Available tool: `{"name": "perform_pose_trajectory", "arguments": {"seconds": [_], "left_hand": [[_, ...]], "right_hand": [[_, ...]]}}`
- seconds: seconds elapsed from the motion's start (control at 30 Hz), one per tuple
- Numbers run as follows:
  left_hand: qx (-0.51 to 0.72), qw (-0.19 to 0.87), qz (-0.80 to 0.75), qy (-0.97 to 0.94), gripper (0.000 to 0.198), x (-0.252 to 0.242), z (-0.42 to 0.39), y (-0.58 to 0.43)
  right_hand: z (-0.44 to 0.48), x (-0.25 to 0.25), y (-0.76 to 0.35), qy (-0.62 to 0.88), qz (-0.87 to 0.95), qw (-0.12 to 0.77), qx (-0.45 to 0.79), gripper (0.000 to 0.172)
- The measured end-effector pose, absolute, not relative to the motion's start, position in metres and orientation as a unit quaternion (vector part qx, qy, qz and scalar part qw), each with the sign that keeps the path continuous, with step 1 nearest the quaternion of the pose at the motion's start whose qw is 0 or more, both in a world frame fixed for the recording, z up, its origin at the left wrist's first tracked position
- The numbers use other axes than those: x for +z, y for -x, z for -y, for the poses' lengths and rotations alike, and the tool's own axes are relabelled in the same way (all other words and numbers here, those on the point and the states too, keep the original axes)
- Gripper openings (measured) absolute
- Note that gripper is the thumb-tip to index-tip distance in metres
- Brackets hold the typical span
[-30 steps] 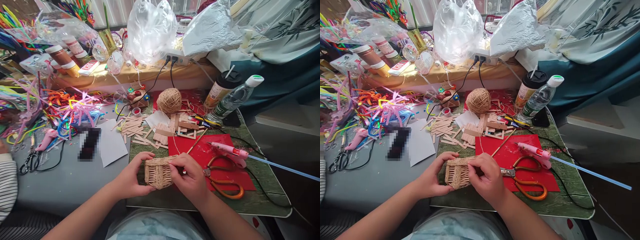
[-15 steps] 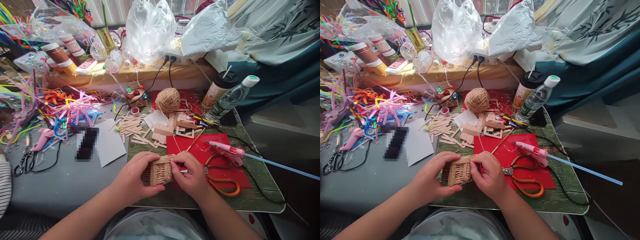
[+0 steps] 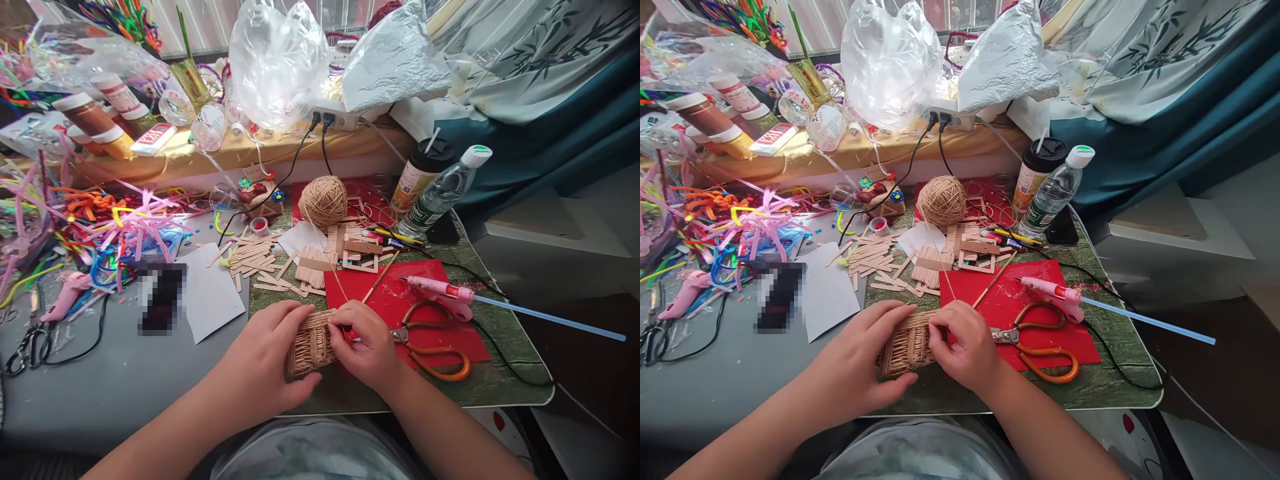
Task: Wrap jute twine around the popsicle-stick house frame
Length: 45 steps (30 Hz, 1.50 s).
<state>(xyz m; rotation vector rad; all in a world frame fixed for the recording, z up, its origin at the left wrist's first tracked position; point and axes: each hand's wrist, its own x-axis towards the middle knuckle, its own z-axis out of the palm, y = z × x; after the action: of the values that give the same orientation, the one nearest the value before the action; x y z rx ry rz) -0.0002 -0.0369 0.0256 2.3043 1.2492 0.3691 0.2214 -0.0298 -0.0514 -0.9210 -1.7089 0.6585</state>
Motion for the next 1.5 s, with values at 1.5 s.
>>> {"name": "perform_pose_trajectory", "arguments": {"seconds": [1.5], "left_hand": [[0.480, 0.430, -0.408, -0.646, 0.079, -0.091, 0.049, 0.009]], "right_hand": [[0.023, -0.050, -0.239, 0.407, 0.636, 0.556, 0.348, 0.011]]}}
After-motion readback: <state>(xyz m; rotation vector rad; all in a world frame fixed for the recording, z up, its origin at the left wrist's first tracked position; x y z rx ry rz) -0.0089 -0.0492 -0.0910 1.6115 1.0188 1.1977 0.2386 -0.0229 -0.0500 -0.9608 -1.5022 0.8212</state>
